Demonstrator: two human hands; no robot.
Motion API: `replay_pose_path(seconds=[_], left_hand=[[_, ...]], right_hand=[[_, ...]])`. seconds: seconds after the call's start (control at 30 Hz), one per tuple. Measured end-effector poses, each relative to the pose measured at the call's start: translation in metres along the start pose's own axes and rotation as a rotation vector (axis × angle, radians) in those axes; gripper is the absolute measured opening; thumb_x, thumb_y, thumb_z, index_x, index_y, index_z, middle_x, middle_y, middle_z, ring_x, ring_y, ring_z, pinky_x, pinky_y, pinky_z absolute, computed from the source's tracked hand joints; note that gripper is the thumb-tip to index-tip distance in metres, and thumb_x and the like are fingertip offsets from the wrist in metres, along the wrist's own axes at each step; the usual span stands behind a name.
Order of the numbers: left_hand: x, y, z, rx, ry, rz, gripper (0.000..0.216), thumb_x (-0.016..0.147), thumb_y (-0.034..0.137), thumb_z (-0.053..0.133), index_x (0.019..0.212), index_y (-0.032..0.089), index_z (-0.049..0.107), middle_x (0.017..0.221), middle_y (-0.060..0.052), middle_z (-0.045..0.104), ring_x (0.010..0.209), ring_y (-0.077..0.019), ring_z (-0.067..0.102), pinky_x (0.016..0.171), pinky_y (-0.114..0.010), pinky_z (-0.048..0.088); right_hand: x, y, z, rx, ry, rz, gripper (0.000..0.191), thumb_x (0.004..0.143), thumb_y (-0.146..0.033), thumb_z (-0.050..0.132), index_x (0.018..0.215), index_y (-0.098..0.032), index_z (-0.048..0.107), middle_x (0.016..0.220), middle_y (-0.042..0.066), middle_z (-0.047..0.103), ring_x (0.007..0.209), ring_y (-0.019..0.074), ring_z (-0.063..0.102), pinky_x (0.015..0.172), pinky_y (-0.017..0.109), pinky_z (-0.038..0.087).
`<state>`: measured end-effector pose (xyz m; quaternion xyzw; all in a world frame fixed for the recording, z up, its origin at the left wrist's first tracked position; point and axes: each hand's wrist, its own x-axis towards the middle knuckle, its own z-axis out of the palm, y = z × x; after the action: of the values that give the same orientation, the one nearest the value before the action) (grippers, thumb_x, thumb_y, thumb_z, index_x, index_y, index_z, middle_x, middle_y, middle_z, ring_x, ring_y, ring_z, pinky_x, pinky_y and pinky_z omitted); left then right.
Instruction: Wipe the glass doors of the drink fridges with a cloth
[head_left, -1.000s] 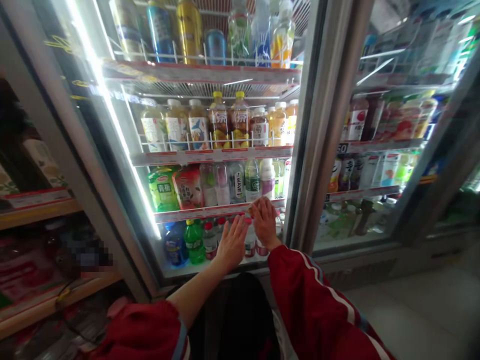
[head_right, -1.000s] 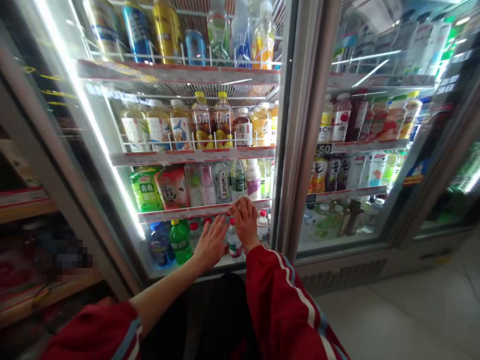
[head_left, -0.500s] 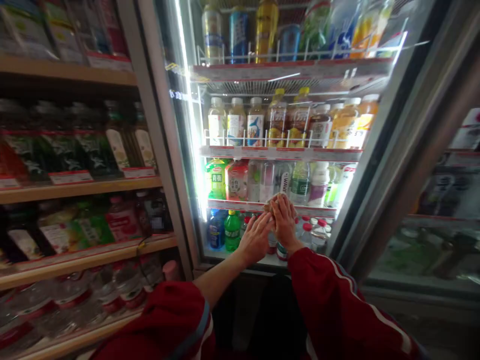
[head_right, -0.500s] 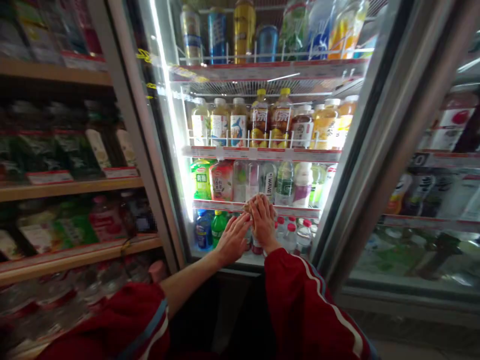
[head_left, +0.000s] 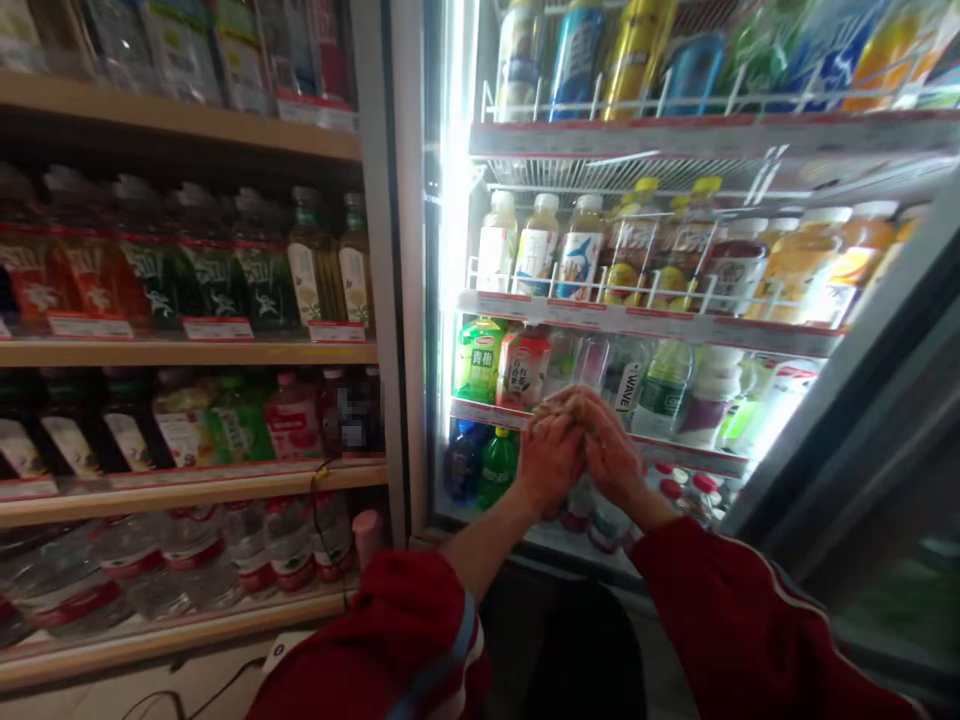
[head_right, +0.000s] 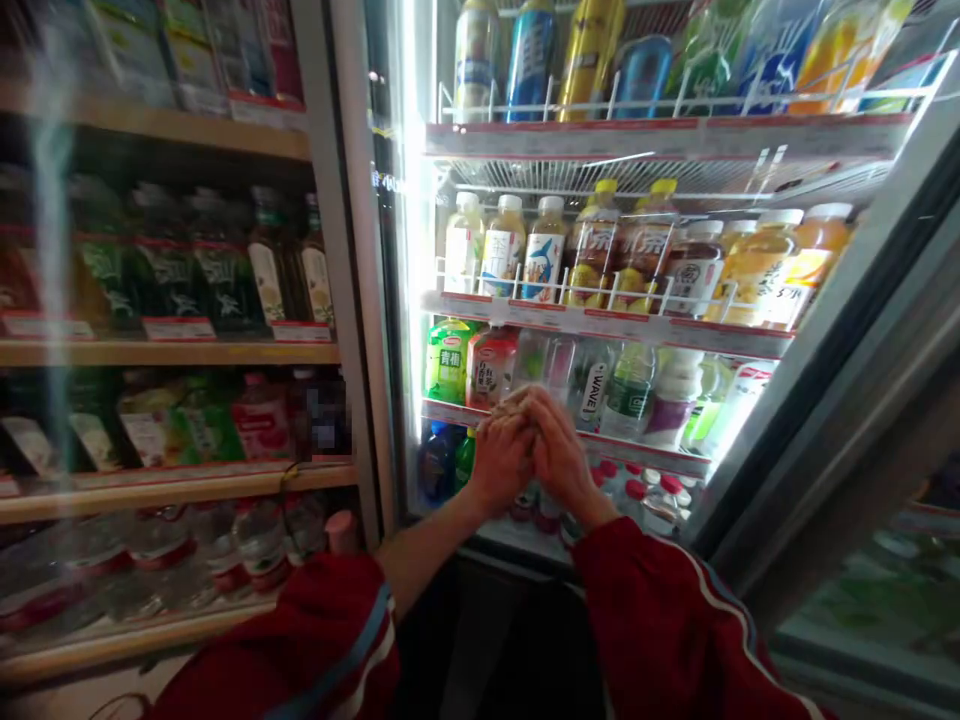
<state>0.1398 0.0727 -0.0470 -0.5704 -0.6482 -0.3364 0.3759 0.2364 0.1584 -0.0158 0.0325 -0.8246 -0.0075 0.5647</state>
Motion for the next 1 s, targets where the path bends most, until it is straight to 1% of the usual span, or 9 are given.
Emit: replay_pose_path(seconds=[0.1,0.2,0.3,0.4,0.5,0.63,0.7,0.87,1.0], left_hand=[[0.014,0.0,0.006,0.048,-0.007,0.015,0.024,0.091,0.033,0.044,0.102,0.023,0.063,0.12,-0.006,0.059,0.113,-0.0207,0.049,0.099,-0.042,0.034],[0.02,-0.011,0.003,0.062,-0.019,0.011,0.02,0.091,0.03,0.045,0.097,0.023,0.064,0.119,-0.006,0.06,0.109,-0.0201,0.051,0.093,-0.039,0.037],[0.015,-0.03,-0.007,0.067,0.011,-0.015,0.021,0.091,0.028,0.044,0.097,0.023,0.064,0.116,-0.006,0.062,0.108,-0.0198,0.052,0.091,-0.039,0.038],[0.007,-0.047,-0.016,0.091,0.049,-0.028,0.024,0.092,0.026,0.043,0.103,0.024,0.064,0.112,-0.006,0.064,0.108,-0.0192,0.053,0.097,-0.041,0.037],[0.005,-0.052,-0.016,0.108,0.066,0.003,0.029,0.091,0.024,0.043,0.115,0.025,0.06,0.115,-0.006,0.063,0.114,-0.0189,0.052,0.107,-0.044,0.03],[0.011,-0.053,-0.008,0.105,0.041,0.176,0.035,0.092,0.021,0.041,0.125,0.027,0.053,0.134,-0.004,0.053,0.132,-0.0186,0.039,0.115,-0.046,0.021],[0.008,-0.056,-0.004,0.112,0.023,0.22,0.036,0.093,0.019,0.039,0.125,0.026,0.053,0.138,-0.005,0.051,0.135,-0.0183,0.036,0.116,-0.047,0.02],[-0.025,-0.085,-0.007,0.149,-0.05,0.127,0.036,0.093,0.018,0.038,0.125,0.025,0.054,0.138,-0.008,0.05,0.137,-0.019,0.033,0.116,-0.051,0.017],[-0.054,-0.118,-0.018,0.221,-0.078,-0.054,0.041,0.091,0.014,0.039,0.129,0.023,0.05,0.142,-0.011,0.045,0.139,-0.0227,0.029,0.114,-0.056,0.016]], right_hand=[[0.017,0.014,-0.005,-0.249,0.101,-0.069,0.059,0.085,-0.012,0.041,0.142,-0.027,0.032,0.149,0.009,0.035,0.14,0.025,0.03,0.111,0.054,0.027],[0.033,0.029,-0.003,-0.41,0.078,-0.12,0.055,0.085,-0.017,0.044,0.138,-0.026,0.038,0.151,0.009,0.031,0.141,0.0266,0.025,0.112,0.056,0.018],[0.041,0.041,0.003,-0.509,0.03,-0.145,0.049,0.085,-0.022,0.046,0.133,-0.024,0.045,0.149,0.009,0.034,0.141,0.0268,0.025,0.112,0.057,0.014],[0.042,0.047,0.007,-0.583,-0.008,-0.138,0.044,0.085,-0.024,0.047,0.129,-0.024,0.05,0.145,0.008,0.042,0.141,0.0263,0.025,0.113,0.057,0.011],[0.04,0.048,0.008,-0.588,-0.033,-0.116,0.041,0.085,-0.026,0.047,0.126,-0.024,0.053,0.143,0.007,0.044,0.141,0.0258,0.023,0.113,0.056,0.009],[0.04,0.047,0.006,-0.568,-0.031,-0.111,0.039,0.086,-0.027,0.046,0.125,-0.024,0.054,0.142,0.007,0.046,0.142,0.0247,0.022,0.114,0.055,0.008],[0.04,0.047,0.006,-0.574,-0.02,-0.12,0.039,0.087,-0.027,0.045,0.125,-0.024,0.054,0.141,0.007,0.047,0.142,0.0238,0.022,0.114,0.053,0.008],[0.04,0.048,0.006,-0.556,0.025,-0.171,0.04,0.089,-0.027,0.039,0.126,-0.02,0.055,0.141,0.01,0.047,0.143,0.0225,0.021,0.115,0.049,0.007],[0.039,0.048,0.006,-0.548,-0.011,-0.138,0.042,0.088,-0.026,0.043,0.128,-0.022,0.051,0.144,0.008,0.044,0.143,0.0225,0.02,0.115,0.052,0.008]])
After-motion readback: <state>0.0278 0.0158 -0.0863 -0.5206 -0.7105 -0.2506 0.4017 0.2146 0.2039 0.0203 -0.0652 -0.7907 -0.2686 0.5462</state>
